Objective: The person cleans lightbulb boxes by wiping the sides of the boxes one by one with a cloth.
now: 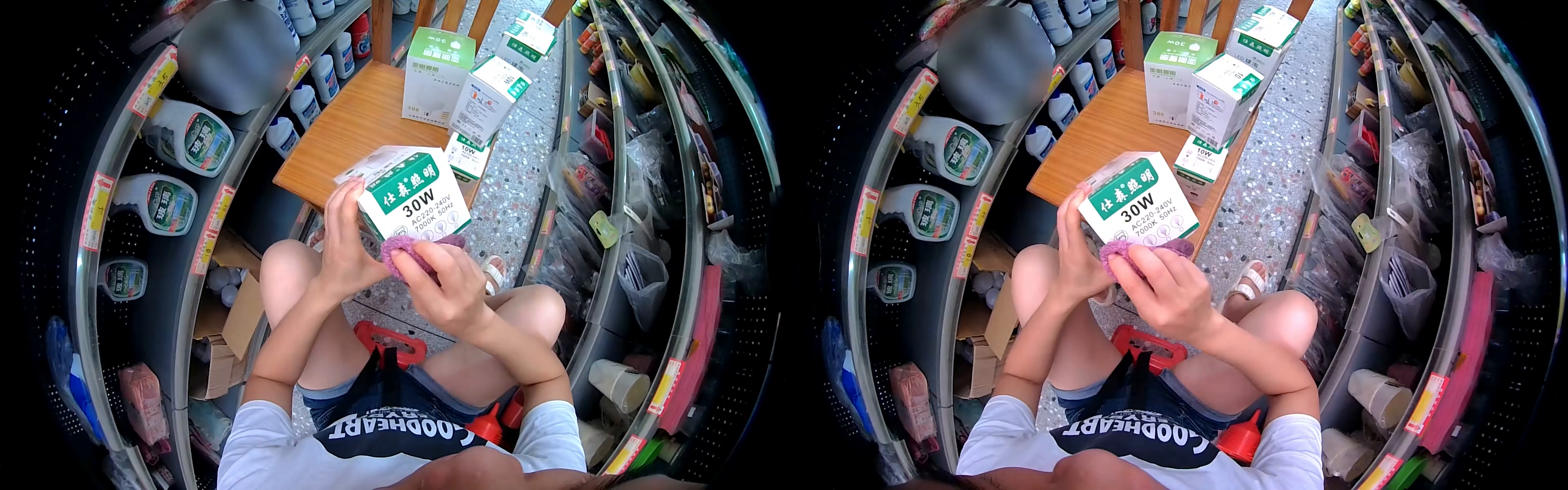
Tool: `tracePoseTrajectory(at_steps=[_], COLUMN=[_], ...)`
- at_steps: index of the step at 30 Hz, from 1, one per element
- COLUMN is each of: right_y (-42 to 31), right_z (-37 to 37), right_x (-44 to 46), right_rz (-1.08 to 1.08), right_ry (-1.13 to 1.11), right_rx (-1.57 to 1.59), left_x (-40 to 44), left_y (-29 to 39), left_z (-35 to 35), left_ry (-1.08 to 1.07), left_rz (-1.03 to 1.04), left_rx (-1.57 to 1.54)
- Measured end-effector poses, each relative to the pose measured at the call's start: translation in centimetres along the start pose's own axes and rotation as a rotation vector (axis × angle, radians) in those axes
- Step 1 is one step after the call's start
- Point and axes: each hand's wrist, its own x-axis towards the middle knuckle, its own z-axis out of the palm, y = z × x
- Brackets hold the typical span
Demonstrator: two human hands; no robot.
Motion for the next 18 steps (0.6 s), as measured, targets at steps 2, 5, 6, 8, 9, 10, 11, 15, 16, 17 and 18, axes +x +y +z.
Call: tracePoseTrajectory(at_steps=[2, 5, 6, 8, 9, 10, 11, 15, 16, 17, 18], right_y=[-0.1, -0.2, -0.1, 0.3, 0.5, 0.8, 1.0, 1.9, 2.1, 2.3, 2.5], right_z=[0.0, -0.1, -0.1, -0.1, -0.2, -0.3, -0.3, -0.5, -0.7, -0.8, -0.9], right_x=[0.1, 0.5, 0.6, 0.7, 0.8, 0.8, 0.8, 0.8, 0.9, 0.9, 1.0], right_rz=[0.033, 0.101, 0.117, 0.148, 0.164, 0.18, 0.195, 0.228, 0.238, 0.248, 0.259], right_ry=[-0.04, -0.064, -0.056, -0.041, -0.039, -0.038, -0.036, -0.014, -0.016, -0.018, -0.02], right_rx=[-0.004, 0.002, -0.005, -0.02, -0.033, -0.047, -0.06, -0.123, -0.139, -0.155, -0.171], left_x=[0.0, 0.1, 0.1, 0.1, 0.0, 0.0, 0.0, 0.1, 0.1, 0.1, 0.1], left_y=[0.2, 0.3, 0.3, 0.2, 0.2, 0.2, 0.2, 0.4, 0.4, 0.4, 0.4], left_z=[-0.1, -0.2, -0.3, -0.3, -0.3, -0.3, -0.3, -0.2, -0.2, -0.2, -0.2], left_ry=[-0.002, -0.011, -0.018, -0.024, -0.023, -0.022, -0.024, -0.027, -0.028, -0.031, -0.035], left_rz=[-0.014, -0.001, 0.001, 0.006, 0.009, 0.013, 0.011, 0.015, 0.019, 0.018, 0.018], left_rx=[-0.012, -0.005, -0.001, 0.008, 0.014, 0.02, 0.013, 0.003, 0.004, 0.006, 0.008])
